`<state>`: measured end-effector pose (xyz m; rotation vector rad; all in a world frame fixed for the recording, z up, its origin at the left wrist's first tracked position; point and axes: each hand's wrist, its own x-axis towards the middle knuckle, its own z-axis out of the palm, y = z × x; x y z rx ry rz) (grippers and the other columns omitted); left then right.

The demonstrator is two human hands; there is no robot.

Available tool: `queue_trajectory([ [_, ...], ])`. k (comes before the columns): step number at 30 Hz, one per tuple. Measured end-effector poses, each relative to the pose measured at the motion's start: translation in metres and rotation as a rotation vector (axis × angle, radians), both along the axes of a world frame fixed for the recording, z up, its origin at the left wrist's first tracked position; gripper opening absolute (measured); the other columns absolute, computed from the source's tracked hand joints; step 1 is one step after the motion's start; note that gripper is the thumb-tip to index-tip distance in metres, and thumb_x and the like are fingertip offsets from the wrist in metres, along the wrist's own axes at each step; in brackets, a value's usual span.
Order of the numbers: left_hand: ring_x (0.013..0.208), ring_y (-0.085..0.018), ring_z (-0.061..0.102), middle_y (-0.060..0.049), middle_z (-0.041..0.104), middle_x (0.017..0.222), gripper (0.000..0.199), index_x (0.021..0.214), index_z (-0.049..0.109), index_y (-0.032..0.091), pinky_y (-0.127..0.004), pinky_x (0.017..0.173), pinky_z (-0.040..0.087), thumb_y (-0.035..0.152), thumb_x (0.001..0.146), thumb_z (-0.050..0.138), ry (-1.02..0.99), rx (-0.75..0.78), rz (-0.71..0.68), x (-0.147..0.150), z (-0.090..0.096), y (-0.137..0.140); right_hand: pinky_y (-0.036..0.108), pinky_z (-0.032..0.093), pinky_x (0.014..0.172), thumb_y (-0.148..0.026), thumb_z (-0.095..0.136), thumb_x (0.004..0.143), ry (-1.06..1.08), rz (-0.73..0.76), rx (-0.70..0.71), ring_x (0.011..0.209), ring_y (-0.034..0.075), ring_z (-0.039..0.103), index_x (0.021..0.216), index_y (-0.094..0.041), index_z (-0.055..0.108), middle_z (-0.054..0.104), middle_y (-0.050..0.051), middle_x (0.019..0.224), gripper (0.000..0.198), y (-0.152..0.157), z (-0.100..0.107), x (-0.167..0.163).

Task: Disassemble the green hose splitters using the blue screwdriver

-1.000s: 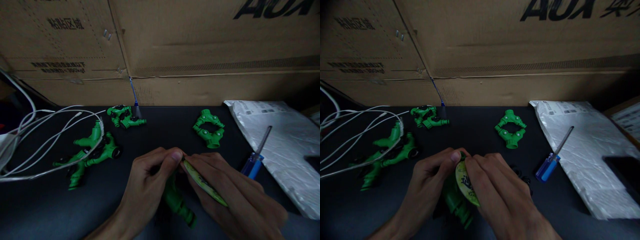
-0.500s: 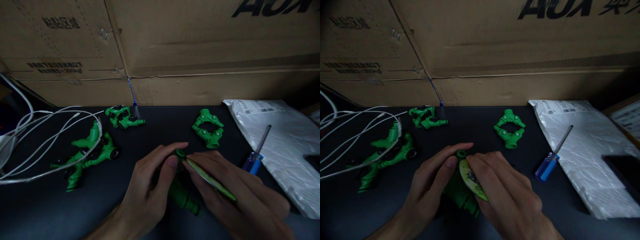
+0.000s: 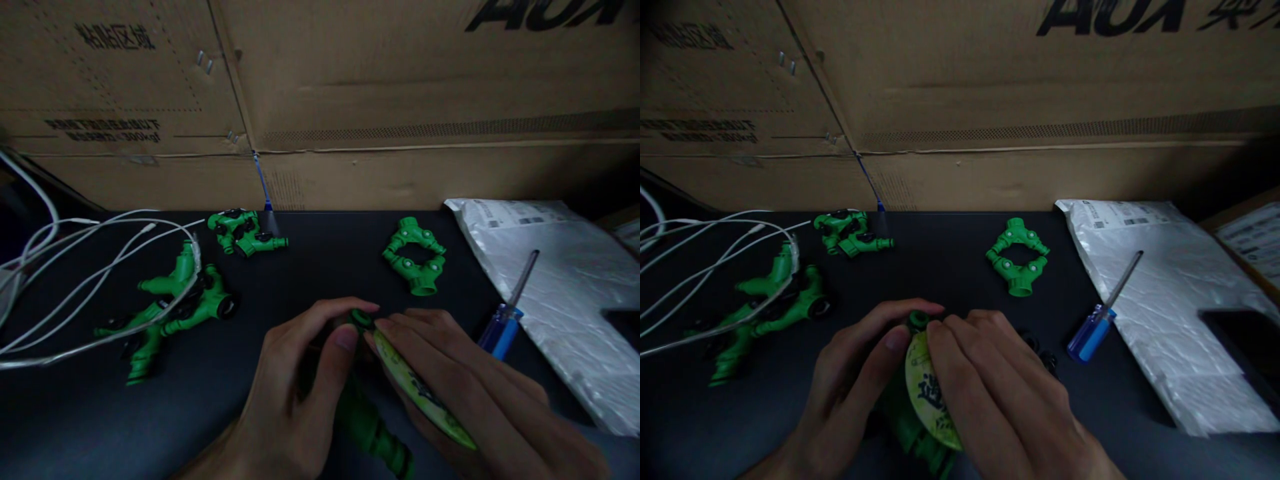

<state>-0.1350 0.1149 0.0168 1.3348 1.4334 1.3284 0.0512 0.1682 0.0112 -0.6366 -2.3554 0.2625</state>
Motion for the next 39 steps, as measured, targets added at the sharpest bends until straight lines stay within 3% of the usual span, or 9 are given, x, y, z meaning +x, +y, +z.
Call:
queue_trajectory([
  [8, 0.097, -0.018, 0.075, -0.003, 0.079, 0.109, 0.026, 0.109, 0.075, 0.023, -0.024, 0.082, 0.057, 0.032, 0.106, 0.05, -0.002, 0.013, 0.041, 0.003, 0.0, 0.0, 0.038, 0.061, 0.105, -0.016, 0.043, 0.103, -0.013, 0.019, 0.052, 0.116, 0.025, 0.073, 0.145, -0.028, 0.059, 0.075, 0.003, 0.129, 0.046, 0.002, -0.003, 0.0],
  [15, 0.097, -0.017, 0.074, -0.001, 0.079, 0.103, 0.022, 0.11, 0.074, 0.025, -0.022, 0.08, 0.057, 0.033, 0.104, 0.054, 0.003, 0.032, 0.076, 0.006, -0.003, 0.001, 0.035, 0.064, 0.099, -0.011, 0.054, 0.098, -0.063, 0.005, 0.078, 0.109, 0.026, 0.076, 0.129, -0.026, 0.07, 0.078, 0.001, 0.121, 0.038, 0.004, 0.015, 0.001],
  [19, 0.099, -0.015, 0.072, 0.001, 0.077, 0.106, 0.023, 0.114, 0.072, 0.028, -0.02, 0.08, 0.055, 0.03, 0.107, 0.05, 0.012, 0.055, 0.061, 0.006, -0.005, 0.0, 0.03, 0.061, 0.102, -0.011, 0.048, 0.101, -0.074, 0.03, 0.116, 0.11, 0.025, 0.076, 0.122, -0.022, 0.072, 0.079, 0.004, 0.119, 0.034, 0.003, 0.015, 0.0],
  [26, 0.094, -0.018, 0.07, -0.003, 0.074, 0.103, 0.029, 0.114, 0.071, 0.025, -0.025, 0.078, 0.054, 0.03, 0.108, 0.043, 0.017, 0.03, 0.082, 0.009, -0.006, -0.001, 0.028, 0.065, 0.089, -0.012, 0.048, 0.103, 0.106, -0.022, -0.015, 0.09, 0.02, 0.079, 0.123, -0.026, 0.068, 0.081, 0.0, 0.101, 0.032, 0.004, 0.011, -0.02],
  [30, 0.093, -0.018, 0.068, -0.003, 0.072, 0.102, 0.026, 0.115, 0.069, 0.026, -0.026, 0.078, 0.054, 0.032, 0.107, 0.045, 0.019, 0.026, 0.127, 0.012, -0.008, -0.002, 0.025, 0.066, 0.085, -0.009, 0.052, 0.101, 0.103, -0.012, 0.009, 0.088, 0.019, 0.08, 0.124, -0.027, 0.067, 0.082, -0.002, 0.101, 0.033, 0.004, 0.013, -0.024],
  [34, 0.1, -0.017, 0.066, -0.002, 0.07, 0.107, 0.022, 0.118, 0.065, 0.028, -0.023, 0.084, 0.054, 0.031, 0.108, 0.046, 0.022, 0.021, 0.144, 0.014, -0.01, -0.003, 0.021, 0.065, 0.08, -0.009, 0.054, 0.1, 0.137, -0.029, -0.056, 0.087, 0.017, 0.08, 0.124, -0.03, 0.066, 0.081, -0.004, 0.104, 0.034, 0.004, 0.014, -0.026],
  [39, 0.102, -0.017, 0.066, -0.003, 0.07, 0.107, 0.023, 0.118, 0.066, 0.027, -0.025, 0.088, 0.053, 0.034, 0.108, 0.046, 0.013, -0.01, 0.126, 0.011, -0.01, -0.005, 0.019, 0.065, 0.074, -0.013, 0.061, 0.099, 0.21, -0.087, -0.097, 0.077, 0.015, 0.079, 0.115, -0.026, 0.067, 0.081, -0.002, 0.098, 0.022, 0.004, 0.011, -0.03],
])
